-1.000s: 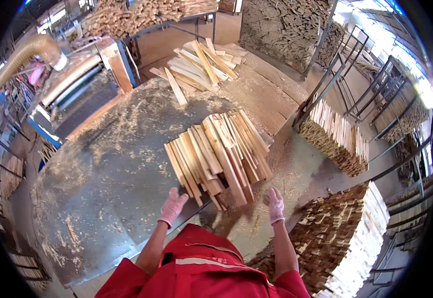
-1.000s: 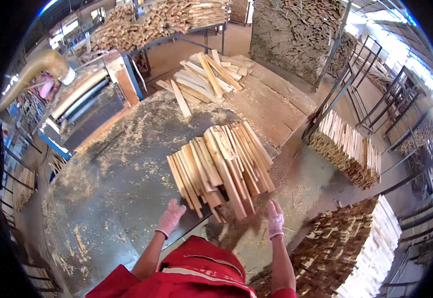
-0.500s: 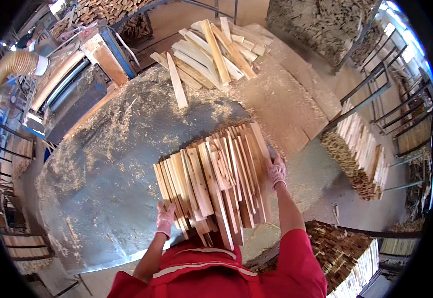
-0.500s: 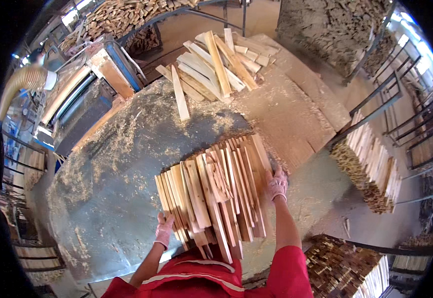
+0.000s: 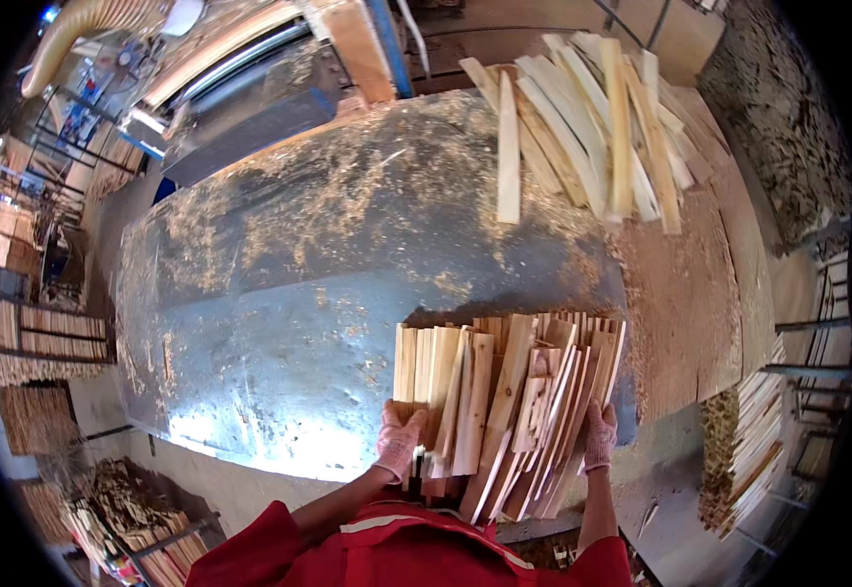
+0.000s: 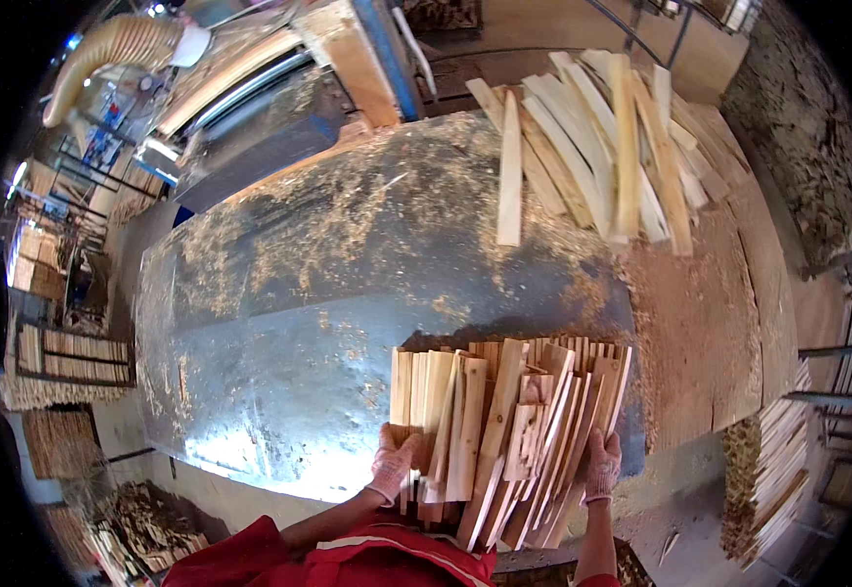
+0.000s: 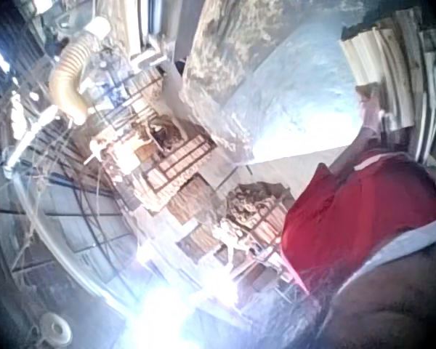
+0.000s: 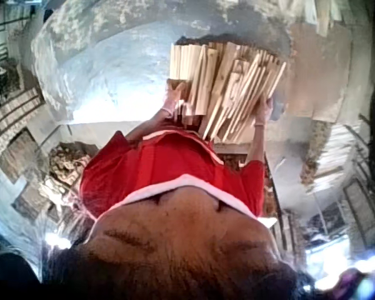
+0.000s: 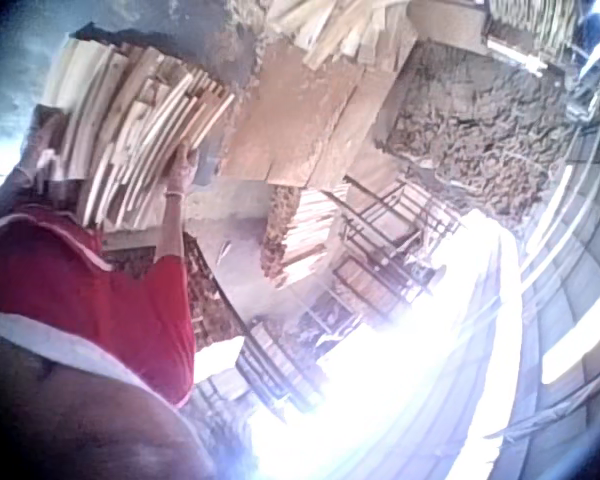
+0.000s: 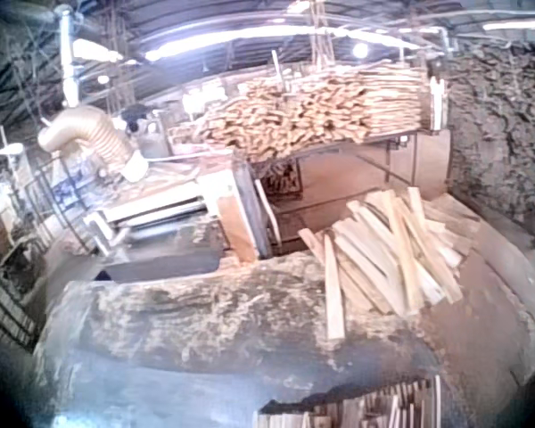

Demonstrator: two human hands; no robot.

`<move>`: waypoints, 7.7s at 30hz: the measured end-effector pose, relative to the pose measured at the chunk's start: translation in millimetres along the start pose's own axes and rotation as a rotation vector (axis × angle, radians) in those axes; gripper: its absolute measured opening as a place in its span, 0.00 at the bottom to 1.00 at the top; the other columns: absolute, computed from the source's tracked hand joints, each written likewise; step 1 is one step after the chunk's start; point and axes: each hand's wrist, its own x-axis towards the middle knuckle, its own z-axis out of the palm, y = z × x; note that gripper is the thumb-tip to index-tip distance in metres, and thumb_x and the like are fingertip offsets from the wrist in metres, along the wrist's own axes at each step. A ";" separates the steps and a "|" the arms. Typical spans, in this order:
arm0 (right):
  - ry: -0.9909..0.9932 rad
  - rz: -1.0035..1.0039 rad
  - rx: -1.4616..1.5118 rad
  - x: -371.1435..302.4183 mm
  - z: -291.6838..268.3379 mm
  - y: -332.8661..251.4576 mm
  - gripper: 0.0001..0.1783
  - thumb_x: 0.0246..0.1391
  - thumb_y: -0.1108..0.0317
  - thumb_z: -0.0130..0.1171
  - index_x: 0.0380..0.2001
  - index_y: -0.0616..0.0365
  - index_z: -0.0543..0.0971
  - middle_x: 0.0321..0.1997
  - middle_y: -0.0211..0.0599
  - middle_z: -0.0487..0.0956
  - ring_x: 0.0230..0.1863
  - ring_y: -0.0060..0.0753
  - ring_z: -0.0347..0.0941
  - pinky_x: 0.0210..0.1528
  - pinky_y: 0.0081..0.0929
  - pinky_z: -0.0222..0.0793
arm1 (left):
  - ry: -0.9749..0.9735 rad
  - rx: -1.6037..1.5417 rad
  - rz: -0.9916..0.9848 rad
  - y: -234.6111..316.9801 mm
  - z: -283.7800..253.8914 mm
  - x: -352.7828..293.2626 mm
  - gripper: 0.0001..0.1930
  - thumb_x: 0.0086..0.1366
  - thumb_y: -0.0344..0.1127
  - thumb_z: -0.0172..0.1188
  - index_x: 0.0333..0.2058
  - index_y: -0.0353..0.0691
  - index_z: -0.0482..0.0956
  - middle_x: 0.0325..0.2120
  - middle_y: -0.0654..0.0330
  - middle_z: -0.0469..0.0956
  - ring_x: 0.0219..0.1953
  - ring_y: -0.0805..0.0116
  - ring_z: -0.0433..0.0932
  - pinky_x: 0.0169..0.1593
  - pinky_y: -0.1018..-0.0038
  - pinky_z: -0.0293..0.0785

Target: The person stacks small wooden planks on a workbench in a workshop. They pick up planks from a pile, align them, and place them into a neat stack, occasionally adjusting the stack to keep it organized.

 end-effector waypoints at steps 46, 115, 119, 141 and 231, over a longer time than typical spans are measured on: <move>-0.014 -1.306 -1.465 260.5 375.5 -259.9 0.25 0.62 0.60 0.50 0.61 0.54 0.72 0.70 0.37 0.66 0.71 0.56 0.57 0.71 0.53 0.55 | 0.628 -0.095 0.630 197.8 -219.9 288.6 0.42 0.51 0.28 0.61 0.68 0.40 0.61 0.65 0.40 0.62 0.66 0.41 0.64 0.67 0.51 0.62; -0.249 -0.794 -0.663 -73.2 314.3 -119.6 0.31 0.59 0.49 0.55 0.60 0.54 0.69 0.50 0.52 0.78 0.49 0.59 0.76 0.55 0.48 0.70 | 0.387 -0.162 0.613 77.4 -135.7 106.8 0.38 0.58 0.33 0.66 0.67 0.42 0.60 0.60 0.48 0.69 0.61 0.48 0.70 0.62 0.59 0.70; -0.396 -0.655 -0.727 -66.2 399.6 -114.5 0.27 0.60 0.50 0.52 0.56 0.57 0.72 0.52 0.55 0.78 0.52 0.56 0.76 0.53 0.41 0.72 | 0.207 -0.083 0.381 100.9 -120.8 108.3 0.44 0.58 0.42 0.67 0.69 0.43 0.54 0.62 0.46 0.65 0.63 0.44 0.68 0.61 0.58 0.70; 0.186 -0.482 -0.344 -47.1 48.0 -60.4 0.11 0.60 0.69 0.59 0.46 0.52 0.81 0.40 0.36 0.82 0.42 0.26 0.77 0.43 0.29 0.73 | -0.457 -1.427 -0.117 55.2 -169.3 114.8 0.24 0.60 0.31 0.66 0.55 0.39 0.70 0.40 0.54 0.80 0.41 0.56 0.80 0.46 0.55 0.81; -0.171 -0.442 -0.320 -20.4 67.2 7.7 0.17 0.65 0.56 0.55 0.35 0.61 0.79 0.21 0.33 0.72 0.24 0.24 0.63 0.26 0.32 0.62 | -0.421 -1.471 -0.055 49.8 -79.6 -72.8 0.21 0.65 0.33 0.64 0.54 0.34 0.71 0.39 0.54 0.79 0.36 0.58 0.82 0.40 0.62 0.85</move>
